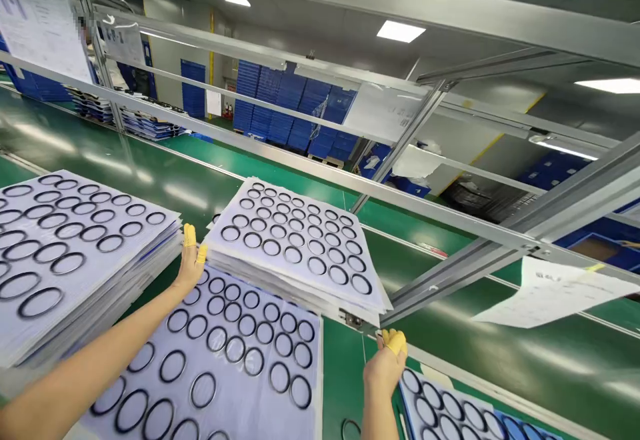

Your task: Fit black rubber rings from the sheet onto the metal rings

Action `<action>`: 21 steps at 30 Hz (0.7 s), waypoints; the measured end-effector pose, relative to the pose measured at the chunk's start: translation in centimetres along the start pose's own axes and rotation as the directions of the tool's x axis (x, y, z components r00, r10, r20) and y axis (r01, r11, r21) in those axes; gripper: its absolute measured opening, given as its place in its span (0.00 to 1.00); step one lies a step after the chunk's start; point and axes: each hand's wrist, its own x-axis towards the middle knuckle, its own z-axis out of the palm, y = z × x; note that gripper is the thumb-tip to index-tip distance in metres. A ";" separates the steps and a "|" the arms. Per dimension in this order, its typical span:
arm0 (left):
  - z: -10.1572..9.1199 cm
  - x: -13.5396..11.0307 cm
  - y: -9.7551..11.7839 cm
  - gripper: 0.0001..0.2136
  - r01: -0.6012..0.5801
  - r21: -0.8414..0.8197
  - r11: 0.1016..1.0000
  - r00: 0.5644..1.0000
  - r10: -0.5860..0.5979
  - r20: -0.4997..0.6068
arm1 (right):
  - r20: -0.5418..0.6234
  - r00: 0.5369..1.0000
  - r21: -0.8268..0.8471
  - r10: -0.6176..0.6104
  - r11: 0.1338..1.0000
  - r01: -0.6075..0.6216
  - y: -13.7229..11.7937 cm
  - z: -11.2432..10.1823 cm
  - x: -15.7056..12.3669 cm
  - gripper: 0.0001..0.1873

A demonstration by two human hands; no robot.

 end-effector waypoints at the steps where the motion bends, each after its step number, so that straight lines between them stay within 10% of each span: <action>1: 1.2 1.0 -0.2 0.41 0.031 -0.023 0.999 0.999 -0.032 -0.024 | -0.030 0.999 0.042 0.021 0.999 -0.019 -0.3 1.0 1.8 0.26; 9: 4.2 6.5 -2.1 0.34 0.313 -0.255 0.915 0.948 -0.316 0.031 | 0.171 0.981 0.156 0.089 0.981 -0.117 -0.9 5.1 4.4 0.26; 21: 4.1 10.4 -2.8 0.30 0.364 -0.303 0.881 0.931 -0.349 0.103 | 0.413 0.907 0.106 0.080 0.985 -0.135 -0.6 6.3 4.2 0.36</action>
